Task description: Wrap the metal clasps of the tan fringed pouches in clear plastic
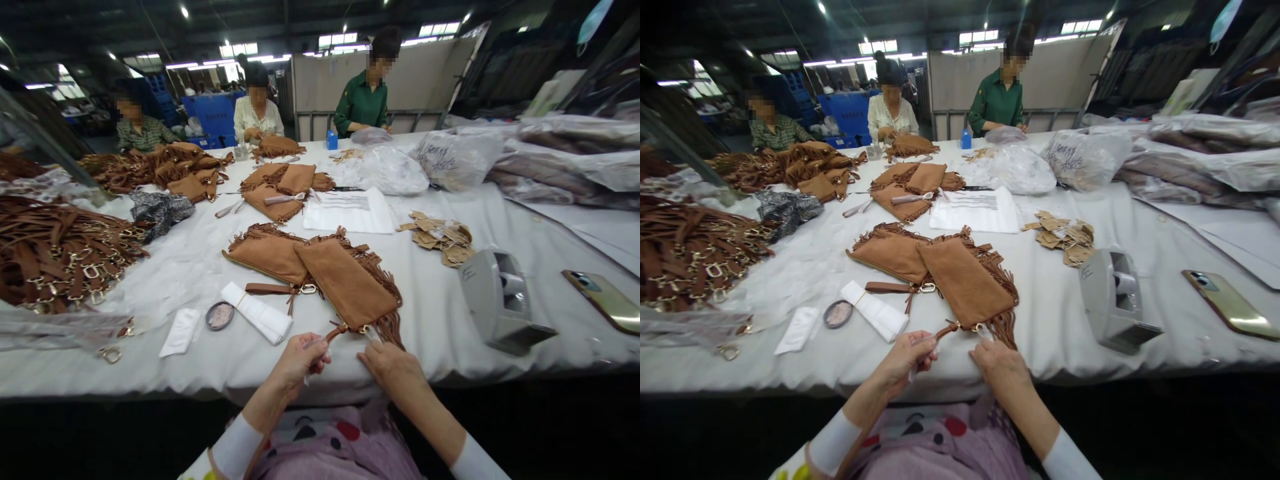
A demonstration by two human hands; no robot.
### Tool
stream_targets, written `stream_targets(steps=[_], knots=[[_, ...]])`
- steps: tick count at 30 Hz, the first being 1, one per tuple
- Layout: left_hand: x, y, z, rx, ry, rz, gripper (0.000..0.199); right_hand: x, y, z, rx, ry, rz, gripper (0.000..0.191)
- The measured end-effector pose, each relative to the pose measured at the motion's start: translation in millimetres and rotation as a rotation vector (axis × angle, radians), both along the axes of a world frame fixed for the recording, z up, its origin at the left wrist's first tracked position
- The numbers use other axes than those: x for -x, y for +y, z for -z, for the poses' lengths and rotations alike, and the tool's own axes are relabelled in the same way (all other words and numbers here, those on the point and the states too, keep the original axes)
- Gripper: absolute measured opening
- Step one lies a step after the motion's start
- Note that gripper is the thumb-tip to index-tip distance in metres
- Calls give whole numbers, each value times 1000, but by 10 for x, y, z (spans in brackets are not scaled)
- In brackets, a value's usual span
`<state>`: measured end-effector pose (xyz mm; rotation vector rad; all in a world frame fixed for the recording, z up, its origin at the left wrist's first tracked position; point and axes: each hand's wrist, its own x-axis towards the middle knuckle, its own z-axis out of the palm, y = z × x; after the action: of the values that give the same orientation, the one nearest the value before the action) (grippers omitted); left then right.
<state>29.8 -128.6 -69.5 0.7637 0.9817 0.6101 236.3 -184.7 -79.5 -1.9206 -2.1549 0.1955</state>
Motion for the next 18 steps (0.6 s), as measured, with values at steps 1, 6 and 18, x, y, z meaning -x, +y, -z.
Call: stream_targets(steps=[1,6,18], knots=[[-20,-19,-2,3,-11,8,40,-57,-31,-13,1,55,85,30],[31,-135,-27,6,-17,7,39,185,-115,-33,326,961,426,41],[257,-298,99,-31,97,33,45,828,360,56,442,1952,744,37]])
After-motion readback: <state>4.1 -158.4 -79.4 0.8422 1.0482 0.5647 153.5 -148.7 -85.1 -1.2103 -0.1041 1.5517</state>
